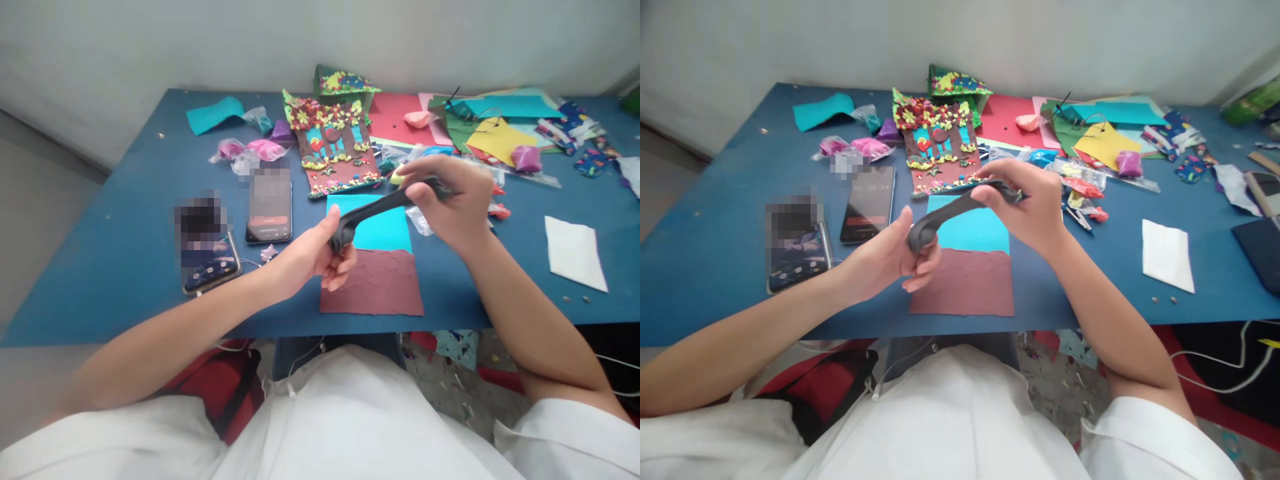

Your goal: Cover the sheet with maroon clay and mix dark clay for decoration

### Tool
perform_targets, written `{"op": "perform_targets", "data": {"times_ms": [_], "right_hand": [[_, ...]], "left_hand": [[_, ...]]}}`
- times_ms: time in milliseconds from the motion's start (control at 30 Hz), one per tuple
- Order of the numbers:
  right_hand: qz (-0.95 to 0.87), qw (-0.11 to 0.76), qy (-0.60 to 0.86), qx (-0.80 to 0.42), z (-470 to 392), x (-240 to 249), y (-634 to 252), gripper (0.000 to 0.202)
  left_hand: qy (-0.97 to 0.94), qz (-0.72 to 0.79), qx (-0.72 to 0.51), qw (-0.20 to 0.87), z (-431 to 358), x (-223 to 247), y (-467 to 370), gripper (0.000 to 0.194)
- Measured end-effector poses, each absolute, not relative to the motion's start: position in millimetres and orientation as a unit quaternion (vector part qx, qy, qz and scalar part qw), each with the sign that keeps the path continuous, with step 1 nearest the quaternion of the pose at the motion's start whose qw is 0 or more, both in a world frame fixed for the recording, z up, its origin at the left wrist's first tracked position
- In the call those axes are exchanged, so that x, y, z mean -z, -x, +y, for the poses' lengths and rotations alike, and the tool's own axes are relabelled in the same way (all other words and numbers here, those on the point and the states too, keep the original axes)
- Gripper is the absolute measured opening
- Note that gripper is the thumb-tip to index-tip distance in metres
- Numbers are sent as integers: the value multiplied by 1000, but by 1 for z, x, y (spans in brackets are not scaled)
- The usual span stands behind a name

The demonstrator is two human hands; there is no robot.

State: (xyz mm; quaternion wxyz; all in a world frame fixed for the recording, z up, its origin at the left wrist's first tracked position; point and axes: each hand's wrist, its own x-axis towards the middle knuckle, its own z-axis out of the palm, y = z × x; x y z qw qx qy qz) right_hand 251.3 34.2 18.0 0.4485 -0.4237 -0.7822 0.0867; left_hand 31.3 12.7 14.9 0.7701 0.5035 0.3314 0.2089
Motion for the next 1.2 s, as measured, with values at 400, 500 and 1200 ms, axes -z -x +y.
{"op": "perform_targets", "data": {"times_ms": [400, 500, 1200], "right_hand": [[-912, 273, 259, -164, 4, 3, -209, 73], [-919, 263, 269, -120, 2, 7, -205, 90], [-866, 380, 288, -150, -1, -8, -219, 30]], "left_hand": [[-619, 265, -208, 709, -6, 0, -36, 59], [-676, 261, -201, 659, -5, -3, -34, 66], [-593, 319, -296, 677, -4, -13, -24, 52]]}}
